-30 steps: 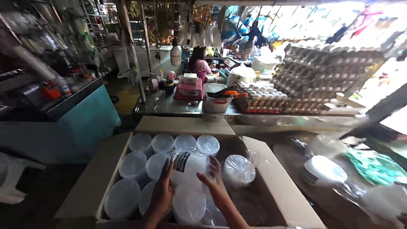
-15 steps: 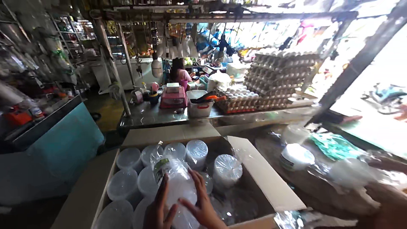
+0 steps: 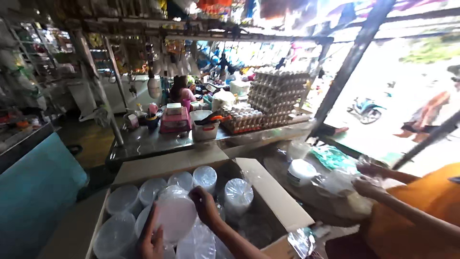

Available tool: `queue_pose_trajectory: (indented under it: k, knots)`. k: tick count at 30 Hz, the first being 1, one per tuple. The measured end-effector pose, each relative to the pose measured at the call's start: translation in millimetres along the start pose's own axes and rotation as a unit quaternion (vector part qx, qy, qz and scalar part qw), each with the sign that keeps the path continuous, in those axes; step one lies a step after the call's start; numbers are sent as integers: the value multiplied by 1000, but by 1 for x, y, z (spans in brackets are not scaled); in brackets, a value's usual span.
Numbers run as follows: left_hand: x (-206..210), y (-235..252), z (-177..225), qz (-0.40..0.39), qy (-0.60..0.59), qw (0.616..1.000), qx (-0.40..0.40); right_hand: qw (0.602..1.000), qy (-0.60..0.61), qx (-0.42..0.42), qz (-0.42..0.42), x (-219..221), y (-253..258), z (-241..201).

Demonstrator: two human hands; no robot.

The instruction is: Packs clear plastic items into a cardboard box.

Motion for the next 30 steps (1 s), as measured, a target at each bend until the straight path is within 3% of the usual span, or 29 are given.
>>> queue_pose_trajectory:
  k: [2,4,8,12,15,17,20,22,25,28,30]
  knots:
    - [-13,19,20,-5,-5,997,-78,997,-63,-38,-12,-12,11,-25]
    - [-27,39,49,-36,-13,994,-106,989,-129,-69,-27,-32,23,-56]
    - [-48,73,104,-71,-45,994,-69,978,-187,-81,-46,-73,38,-109]
    - [-62,92,138,-54,-46,997,-25,987,-126,-96,5,-116,41,-132]
    - [-66,96,141,-18,-45,999,13,989,-8,-150,16,-121,19,-121]
    - [-56,93,137,-42,-38,998,5,984,45,-157,-69,-86,-9,-108]
    - [-31,84,143,-117,-12,993,-5,977,0,-106,-186,-22,-34,-105]
    - [-28,78,158,-131,7,991,38,978,-10,-128,-164,-12,-21,-113]
    - [-57,84,171,-42,7,993,113,983,2,-161,-82,-50,10,-151]
    - [-99,97,156,39,-96,984,147,983,55,-171,-21,-81,32,-170]
    - [-106,101,135,45,-167,969,177,983,75,-159,-42,-86,45,-166]
Point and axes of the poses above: each hand's wrist, its own y-axis towards the middle knuckle, its own x-axis out of the palm, z = x × y, the point moved 3 cm from there along y, towards the middle knuckle, and after that the axes turned 12 degrees about -x, right-handed, at the moved point
